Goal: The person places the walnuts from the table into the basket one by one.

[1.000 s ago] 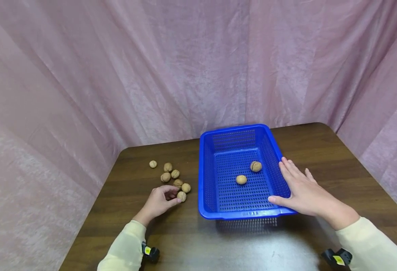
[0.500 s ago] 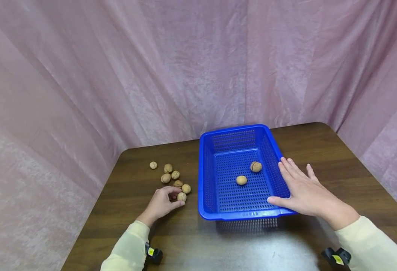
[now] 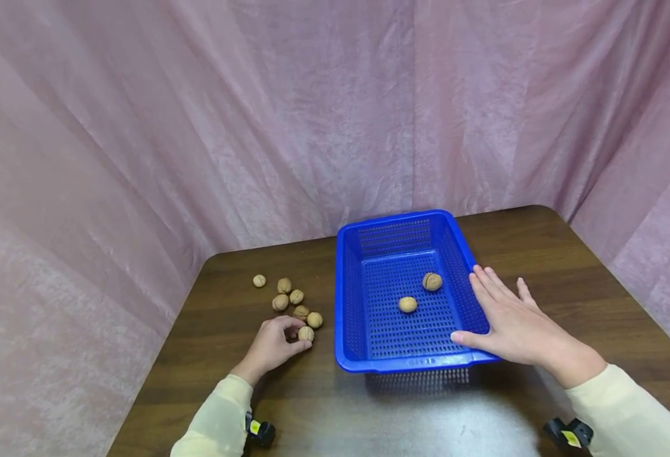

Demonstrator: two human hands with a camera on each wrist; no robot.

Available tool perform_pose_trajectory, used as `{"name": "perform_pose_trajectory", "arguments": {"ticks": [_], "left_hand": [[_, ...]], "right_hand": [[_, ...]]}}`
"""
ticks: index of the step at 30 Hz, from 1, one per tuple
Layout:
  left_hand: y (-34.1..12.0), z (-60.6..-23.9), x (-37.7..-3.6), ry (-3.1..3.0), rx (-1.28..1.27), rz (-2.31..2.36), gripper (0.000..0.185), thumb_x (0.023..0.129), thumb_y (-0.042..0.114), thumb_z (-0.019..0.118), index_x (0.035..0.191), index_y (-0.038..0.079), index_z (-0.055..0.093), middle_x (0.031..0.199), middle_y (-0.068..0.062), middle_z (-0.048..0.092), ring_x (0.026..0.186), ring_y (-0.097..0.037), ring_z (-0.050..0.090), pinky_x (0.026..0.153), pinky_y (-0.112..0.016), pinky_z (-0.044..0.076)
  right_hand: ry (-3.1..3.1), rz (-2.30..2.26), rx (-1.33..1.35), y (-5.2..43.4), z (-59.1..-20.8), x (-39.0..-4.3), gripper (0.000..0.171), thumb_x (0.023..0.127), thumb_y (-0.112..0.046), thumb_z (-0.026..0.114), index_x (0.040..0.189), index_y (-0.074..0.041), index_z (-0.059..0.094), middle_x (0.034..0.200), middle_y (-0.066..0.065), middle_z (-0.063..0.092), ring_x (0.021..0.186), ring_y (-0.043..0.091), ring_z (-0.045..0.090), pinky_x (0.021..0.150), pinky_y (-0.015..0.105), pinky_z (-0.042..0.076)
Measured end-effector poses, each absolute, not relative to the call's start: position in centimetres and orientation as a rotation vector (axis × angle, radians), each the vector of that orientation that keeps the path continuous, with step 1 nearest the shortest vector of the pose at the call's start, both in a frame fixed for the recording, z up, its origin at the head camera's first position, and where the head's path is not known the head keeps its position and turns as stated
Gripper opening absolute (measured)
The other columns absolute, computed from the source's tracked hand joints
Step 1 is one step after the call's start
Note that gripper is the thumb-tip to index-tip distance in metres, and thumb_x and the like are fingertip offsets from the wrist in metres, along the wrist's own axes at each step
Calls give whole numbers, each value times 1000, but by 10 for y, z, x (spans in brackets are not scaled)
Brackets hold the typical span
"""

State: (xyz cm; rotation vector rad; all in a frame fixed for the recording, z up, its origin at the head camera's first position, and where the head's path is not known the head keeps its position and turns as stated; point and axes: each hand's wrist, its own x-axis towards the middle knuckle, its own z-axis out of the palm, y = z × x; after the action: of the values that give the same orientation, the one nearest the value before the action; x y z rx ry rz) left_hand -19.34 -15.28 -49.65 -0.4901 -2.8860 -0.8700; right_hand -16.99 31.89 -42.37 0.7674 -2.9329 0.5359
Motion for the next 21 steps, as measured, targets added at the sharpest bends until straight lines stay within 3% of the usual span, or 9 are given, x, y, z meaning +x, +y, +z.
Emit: {"name": "perform_pose_trajectory", "arguments": {"ticks": [5,13,21], "left_hand": [[-145,-471,-192,-2821,-499,-912,29,75,28,84,98,16,71,86,11,63,78,-11,60,69,-25,51],[-107,-406,-204,-2678,-722,-907,32,74,27,85,99,14,70,90,9,65,82,-11,61,72,-32,53],[-51,-358,-230,-2660,-907,-957,33,77,27,82,103,14,67,88,8,65,80,-8,60,71,-25,50]], "right_hand": [[-2933,536,780,319,-422,-171,105,84,-62,62,151,5,16,157,23,9,146,28,-4,107,61,-15],[-2938,564,756,319,-422,-171,104,83,-61,63,150,6,18,157,23,11,146,27,-4,107,62,-14],[-2944,580,756,320,-427,-170,104,84,-59,63,151,5,15,158,22,9,146,27,-6,106,60,-18]]}}
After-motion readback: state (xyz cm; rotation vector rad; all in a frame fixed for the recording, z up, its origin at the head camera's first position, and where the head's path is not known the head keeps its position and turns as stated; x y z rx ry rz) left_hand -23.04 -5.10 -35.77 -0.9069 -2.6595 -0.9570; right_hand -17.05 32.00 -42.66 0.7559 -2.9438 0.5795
